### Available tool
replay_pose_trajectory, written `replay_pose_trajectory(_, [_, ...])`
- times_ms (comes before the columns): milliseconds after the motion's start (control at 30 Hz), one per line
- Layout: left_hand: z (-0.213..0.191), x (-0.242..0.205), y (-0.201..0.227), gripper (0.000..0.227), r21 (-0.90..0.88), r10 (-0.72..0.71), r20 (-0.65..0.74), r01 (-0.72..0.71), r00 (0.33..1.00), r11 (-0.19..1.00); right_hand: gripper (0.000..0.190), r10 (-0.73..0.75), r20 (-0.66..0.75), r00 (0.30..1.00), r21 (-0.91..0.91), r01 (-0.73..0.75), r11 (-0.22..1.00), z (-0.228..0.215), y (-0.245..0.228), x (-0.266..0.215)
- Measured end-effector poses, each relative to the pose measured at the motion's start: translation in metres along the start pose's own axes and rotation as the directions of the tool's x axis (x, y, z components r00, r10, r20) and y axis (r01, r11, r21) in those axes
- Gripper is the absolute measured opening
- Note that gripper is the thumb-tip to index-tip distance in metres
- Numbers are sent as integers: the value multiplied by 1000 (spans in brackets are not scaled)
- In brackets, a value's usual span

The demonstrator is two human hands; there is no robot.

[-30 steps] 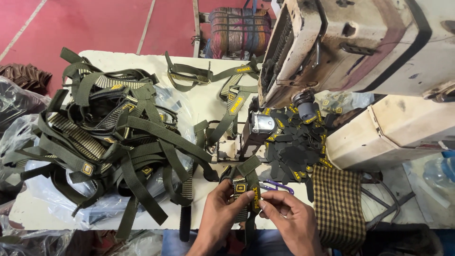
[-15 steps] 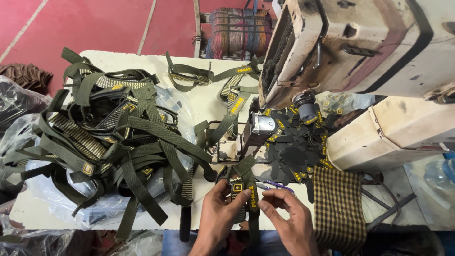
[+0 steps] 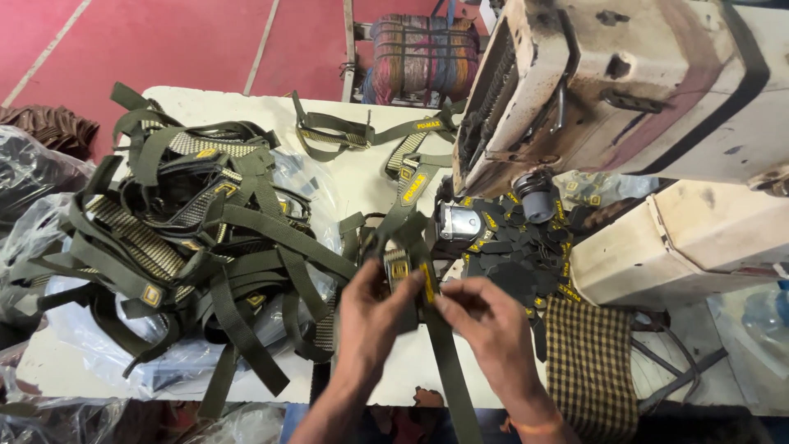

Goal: Assembling and organizing fabric sandal straps at a stitching workstation.

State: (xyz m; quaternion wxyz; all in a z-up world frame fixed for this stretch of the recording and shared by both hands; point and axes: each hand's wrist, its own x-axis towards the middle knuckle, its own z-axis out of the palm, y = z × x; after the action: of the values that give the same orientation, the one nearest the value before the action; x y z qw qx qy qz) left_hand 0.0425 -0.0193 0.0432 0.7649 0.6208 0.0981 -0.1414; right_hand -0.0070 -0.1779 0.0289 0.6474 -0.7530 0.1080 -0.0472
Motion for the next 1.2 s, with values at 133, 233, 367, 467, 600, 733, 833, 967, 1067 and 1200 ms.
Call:
replay_pose_trajectory(133, [10,35,23,26,110,37,40,-41,999,993,23,-31,-52,998,254,43,966,2,-6,29])
replay_pose_trajectory(233, [13,48,34,24,102,26,105,-37,994,994,23,-17,-80,997,344,43,938,4,-8,38])
replay_pose_trajectory(367, [10,70,30,12,136,71,203,-100,977,986,23,-30,-106,994,354,66,933,6,-6,43])
replay_pose_trajectory(467, [11,70,45,10,198,28,230,-75,973,977,23,-55,-105,993,380,92,921,9,-11,45])
replay_pose_trajectory(600, [10,74,46,11,209,27,248,-81,968,975,23,-58,-127,990,372,102,923,11,-7,48])
replay_pose_trajectory(733, [4,70,48,13,209,4,316,-74,949,975,27,-76,-153,985,286,118,951,13,-8,43])
replay_pose_trajectory(833, [2,71,44,19,174,-15,373,-54,928,983,34,-92,-142,986,220,122,968,12,-12,38])
replay_pose_trajectory(967, [1,72,43,17,107,22,390,-69,921,992,39,-84,-142,986,102,99,990,12,-18,33])
replay_pose_trajectory(1067, [1,76,44,10,83,33,405,-73,914,994,44,-101,-135,986,99,115,988,12,-19,30])
replay_pose_trajectory(1200, [1,83,42,10,66,24,398,-55,917,996,44,-93,-134,987,109,108,988,12,-16,30])
